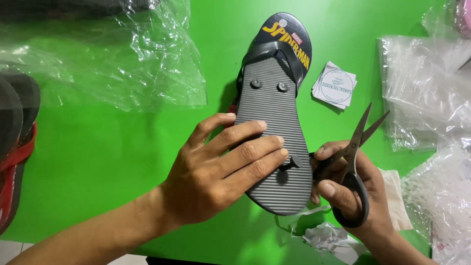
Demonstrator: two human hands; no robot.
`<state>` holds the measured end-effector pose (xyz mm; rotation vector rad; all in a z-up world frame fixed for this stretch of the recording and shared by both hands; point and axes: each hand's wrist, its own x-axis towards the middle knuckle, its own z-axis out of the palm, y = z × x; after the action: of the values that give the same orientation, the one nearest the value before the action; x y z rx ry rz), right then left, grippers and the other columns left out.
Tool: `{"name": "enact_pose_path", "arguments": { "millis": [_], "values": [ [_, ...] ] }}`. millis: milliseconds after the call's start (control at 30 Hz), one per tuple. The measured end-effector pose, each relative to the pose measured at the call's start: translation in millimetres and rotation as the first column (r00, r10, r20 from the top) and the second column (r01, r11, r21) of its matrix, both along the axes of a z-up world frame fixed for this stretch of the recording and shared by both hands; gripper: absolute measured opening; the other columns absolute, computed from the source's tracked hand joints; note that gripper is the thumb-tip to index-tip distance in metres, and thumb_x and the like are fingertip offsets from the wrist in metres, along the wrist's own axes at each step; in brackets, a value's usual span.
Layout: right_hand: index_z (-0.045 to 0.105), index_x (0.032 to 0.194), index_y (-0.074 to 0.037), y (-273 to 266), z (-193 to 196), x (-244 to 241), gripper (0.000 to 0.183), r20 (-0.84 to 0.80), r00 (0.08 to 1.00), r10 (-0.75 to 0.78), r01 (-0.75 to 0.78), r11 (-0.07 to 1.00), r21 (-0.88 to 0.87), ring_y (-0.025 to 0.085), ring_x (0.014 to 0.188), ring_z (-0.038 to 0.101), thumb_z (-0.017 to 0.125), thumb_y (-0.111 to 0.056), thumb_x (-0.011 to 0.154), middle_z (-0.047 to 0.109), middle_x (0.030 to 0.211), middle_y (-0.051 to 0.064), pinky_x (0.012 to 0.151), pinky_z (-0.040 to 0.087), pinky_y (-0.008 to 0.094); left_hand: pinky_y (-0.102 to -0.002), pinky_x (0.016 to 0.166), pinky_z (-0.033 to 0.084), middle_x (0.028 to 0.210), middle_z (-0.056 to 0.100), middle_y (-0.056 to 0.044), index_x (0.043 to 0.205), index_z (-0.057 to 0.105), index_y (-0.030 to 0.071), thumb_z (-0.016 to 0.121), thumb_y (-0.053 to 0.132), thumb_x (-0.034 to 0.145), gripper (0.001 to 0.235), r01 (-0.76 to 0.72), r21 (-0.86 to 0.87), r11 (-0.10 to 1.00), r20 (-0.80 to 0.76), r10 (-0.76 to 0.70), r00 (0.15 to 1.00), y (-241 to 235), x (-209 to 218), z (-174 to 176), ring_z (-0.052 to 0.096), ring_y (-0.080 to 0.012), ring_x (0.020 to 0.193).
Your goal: Trimming excess material from the edges of sandal soles using scissors and cleaning them with a cloth.
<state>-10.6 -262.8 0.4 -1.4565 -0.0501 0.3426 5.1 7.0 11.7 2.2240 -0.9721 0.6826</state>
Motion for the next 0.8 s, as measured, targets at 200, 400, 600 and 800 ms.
{"name": "enact_pose_path", "arguments": {
  "millis": [200,400,600,800],
  "values": [
    [0.059,0.118,-0.003,-3.1,3.1,3.8,0.045,0.111,0.993,-0.027,0.046,0.984,-0.171,0.022,0.082,0.072,0.075,-0.026,0.084,0.07,0.102,0.016,0.062,0.063,0.03,-0.044,0.1,0.054,0.118,0.076,-0.013,0.114,0.074,0.004,0.054,0.009,0.106,0.022,-0.006,-0.091,0.996,0.041,0.01,0.999,8.0,1.5,24.0,0.074,-0.0313,0.111],
    [0.059,0.117,-0.005,4.8,7.3,6.8,0.039,0.191,0.982,0.002,0.032,0.985,-0.171,0.026,0.082,0.077,0.074,-0.025,0.087,0.072,0.095,0.012,0.074,0.065,0.035,-0.049,0.11,0.067,0.128,0.069,-0.021,0.13,0.06,-0.003,0.048,0.014,0.109,0.029,-0.151,-0.424,0.893,-0.14,0.1,0.985,13.4,-7.9,9.5,0.075,-0.0381,0.12],
    [0.058,0.119,-0.006,4.4,9.2,12.1,0.048,0.179,0.984,-0.019,0.054,0.98,-0.19,0.028,0.094,0.078,0.077,-0.028,0.081,0.076,0.105,0.015,0.086,0.068,0.043,-0.041,0.114,0.059,0.132,0.069,-0.019,0.133,0.058,-0.003,0.052,0.018,0.107,0.033,-0.257,-0.494,0.831,-0.274,0.132,0.953,12.2,-4.8,22.3,0.072,-0.0342,0.126],
    [0.057,0.116,-0.012,26.5,23.3,38.4,0.057,0.123,0.992,0.021,0.016,0.956,-0.292,0.018,0.101,0.066,0.079,-0.041,0.071,0.067,0.107,0.006,0.075,0.06,0.032,-0.053,0.115,0.061,0.131,0.067,-0.025,0.129,0.061,-0.004,0.043,0.01,0.108,0.031,-0.02,-0.38,0.925,-0.148,-0.039,0.988,5.8,-5.4,15.9,0.071,-0.0421,0.126]
  ]
}}
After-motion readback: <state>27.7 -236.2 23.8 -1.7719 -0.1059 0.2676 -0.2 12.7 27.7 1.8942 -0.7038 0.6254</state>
